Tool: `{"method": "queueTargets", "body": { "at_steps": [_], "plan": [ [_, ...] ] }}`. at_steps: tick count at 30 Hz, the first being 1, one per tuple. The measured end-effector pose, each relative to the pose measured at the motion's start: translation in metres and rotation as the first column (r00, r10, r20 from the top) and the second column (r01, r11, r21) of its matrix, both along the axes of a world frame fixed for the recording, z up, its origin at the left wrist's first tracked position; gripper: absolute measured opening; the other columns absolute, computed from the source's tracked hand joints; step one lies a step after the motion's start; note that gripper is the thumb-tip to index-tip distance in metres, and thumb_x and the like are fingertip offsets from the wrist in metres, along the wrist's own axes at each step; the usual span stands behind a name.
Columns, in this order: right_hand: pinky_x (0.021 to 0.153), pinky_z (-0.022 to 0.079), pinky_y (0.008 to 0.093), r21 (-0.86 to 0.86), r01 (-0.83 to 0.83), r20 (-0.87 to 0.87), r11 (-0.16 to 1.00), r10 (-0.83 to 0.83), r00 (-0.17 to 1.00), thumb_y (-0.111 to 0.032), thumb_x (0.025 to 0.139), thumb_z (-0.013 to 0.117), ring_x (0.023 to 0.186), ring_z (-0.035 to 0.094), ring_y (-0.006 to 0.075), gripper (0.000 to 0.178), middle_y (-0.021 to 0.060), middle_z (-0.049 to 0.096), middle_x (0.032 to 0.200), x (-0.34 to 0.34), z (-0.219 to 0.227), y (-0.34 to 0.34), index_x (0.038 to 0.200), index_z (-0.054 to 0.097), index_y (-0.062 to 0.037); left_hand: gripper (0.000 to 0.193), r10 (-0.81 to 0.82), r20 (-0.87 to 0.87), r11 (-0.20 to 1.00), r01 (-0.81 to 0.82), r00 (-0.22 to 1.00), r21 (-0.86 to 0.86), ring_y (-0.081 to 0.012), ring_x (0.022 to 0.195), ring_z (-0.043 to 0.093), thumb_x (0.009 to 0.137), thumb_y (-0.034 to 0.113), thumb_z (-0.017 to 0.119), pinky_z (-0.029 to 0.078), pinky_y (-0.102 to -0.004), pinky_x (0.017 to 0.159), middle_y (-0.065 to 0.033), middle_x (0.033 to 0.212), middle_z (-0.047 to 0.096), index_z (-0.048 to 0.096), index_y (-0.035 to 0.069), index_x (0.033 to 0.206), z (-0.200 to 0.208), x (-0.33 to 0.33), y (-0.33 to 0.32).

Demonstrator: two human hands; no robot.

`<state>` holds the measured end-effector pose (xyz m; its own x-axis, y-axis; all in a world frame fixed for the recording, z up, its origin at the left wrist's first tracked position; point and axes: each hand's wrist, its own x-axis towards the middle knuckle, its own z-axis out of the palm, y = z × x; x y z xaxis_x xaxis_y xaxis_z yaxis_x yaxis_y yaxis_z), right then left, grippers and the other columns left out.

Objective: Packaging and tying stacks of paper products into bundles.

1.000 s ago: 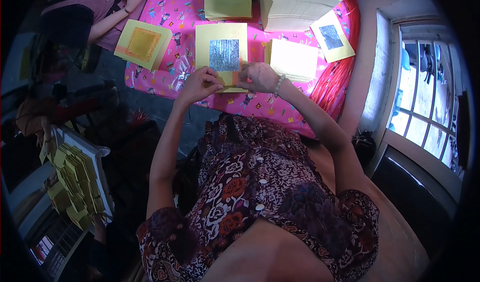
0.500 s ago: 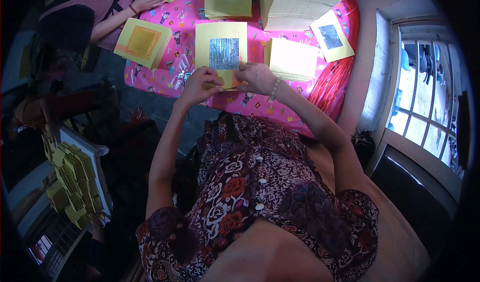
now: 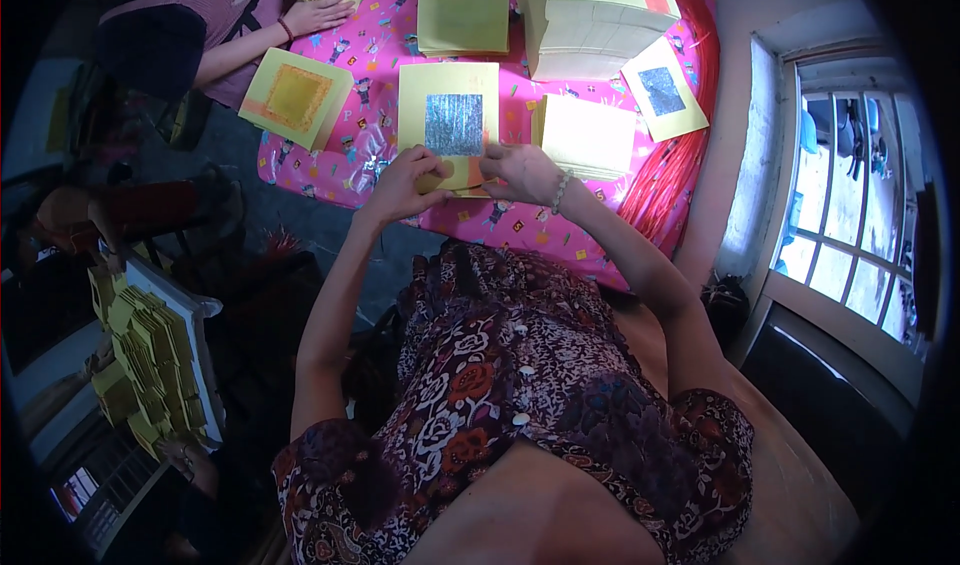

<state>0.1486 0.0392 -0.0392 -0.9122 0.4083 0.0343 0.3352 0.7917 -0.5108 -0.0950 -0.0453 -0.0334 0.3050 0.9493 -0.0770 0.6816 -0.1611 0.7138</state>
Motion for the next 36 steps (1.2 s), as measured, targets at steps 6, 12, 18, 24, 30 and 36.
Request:
{"method": "queueTargets", "body": {
  "at_steps": [6,12,18,24,30,36],
  "plan": [
    [0.071,0.052,0.0396,0.000,0.038,0.011,0.999,-0.038,0.999,-0.025,0.082,0.063,0.080,0.062,0.0279,0.023,0.0100,0.057,0.086,0.000,0.004,0.007,0.091,0.056,-0.0049,0.025,-0.036,-0.012,0.999,0.036,0.999,0.032,-0.0276,0.097,0.056,0.076,0.017,0.073,0.046,-0.0378,0.083,-0.0097,0.097,0.056,0.061,0.005,0.094,0.017,0.003,0.007],
    [0.080,0.050,0.0391,0.045,0.072,-0.175,0.996,-0.064,0.983,-0.021,0.080,0.062,0.095,0.059,0.0293,0.025,0.0130,0.056,0.098,0.009,0.021,0.000,0.095,0.053,-0.0029,0.015,-0.045,-0.089,0.983,0.060,0.995,0.173,-0.0304,0.088,0.058,0.080,0.016,0.066,0.045,-0.0408,0.081,-0.0113,0.086,0.062,0.060,0.005,0.090,0.030,0.004,0.008],
    [0.085,0.049,0.0369,0.114,0.209,-0.244,0.971,-0.176,0.954,-0.016,0.081,0.062,0.098,0.058,0.0302,0.025,0.0146,0.058,0.104,0.002,0.011,0.009,0.099,0.051,-0.0030,0.018,-0.021,0.048,0.999,0.023,0.999,-0.040,-0.0277,0.084,0.062,0.081,0.016,0.068,0.047,-0.0365,0.078,-0.0112,0.087,0.064,0.062,0.004,0.093,0.054,-0.005,0.020],
    [0.071,0.052,0.0417,-0.097,0.382,-0.044,0.919,-0.388,0.921,-0.021,0.092,0.054,0.078,0.063,0.0339,0.019,0.0176,0.061,0.080,-0.002,0.041,0.011,0.094,0.048,-0.0025,0.032,0.027,0.120,0.998,-0.033,0.992,0.046,-0.0230,0.085,0.065,0.077,0.019,0.074,0.051,-0.0316,0.077,-0.0096,0.091,0.067,0.065,0.004,0.103,0.063,-0.039,0.029],
    [0.060,0.051,0.0446,-0.263,0.554,-0.041,0.790,-0.583,0.811,-0.023,0.094,0.052,0.064,0.062,0.0361,0.023,0.0198,0.061,0.071,-0.031,0.028,0.046,0.089,0.046,-0.0008,0.026,0.384,0.201,0.922,-0.387,0.901,-0.026,-0.0177,0.068,0.065,0.082,0.024,0.069,0.050,-0.0316,0.060,-0.0106,0.078,0.067,0.066,0.004,0.098,0.022,-0.055,0.068],
    [0.059,0.049,0.0449,-0.399,0.702,-0.154,0.590,-0.797,0.584,-0.023,0.090,0.059,0.064,0.061,0.0377,0.026,0.0211,0.061,0.073,-0.058,0.006,0.067,0.084,0.049,-0.0009,0.031,0.533,0.167,0.841,-0.541,0.829,0.003,-0.0161,0.048,0.051,0.085,0.027,0.068,0.039,-0.0327,0.048,-0.0070,0.056,0.054,0.052,0.003,0.074,0.006,-0.055,0.094]
  ]
}}
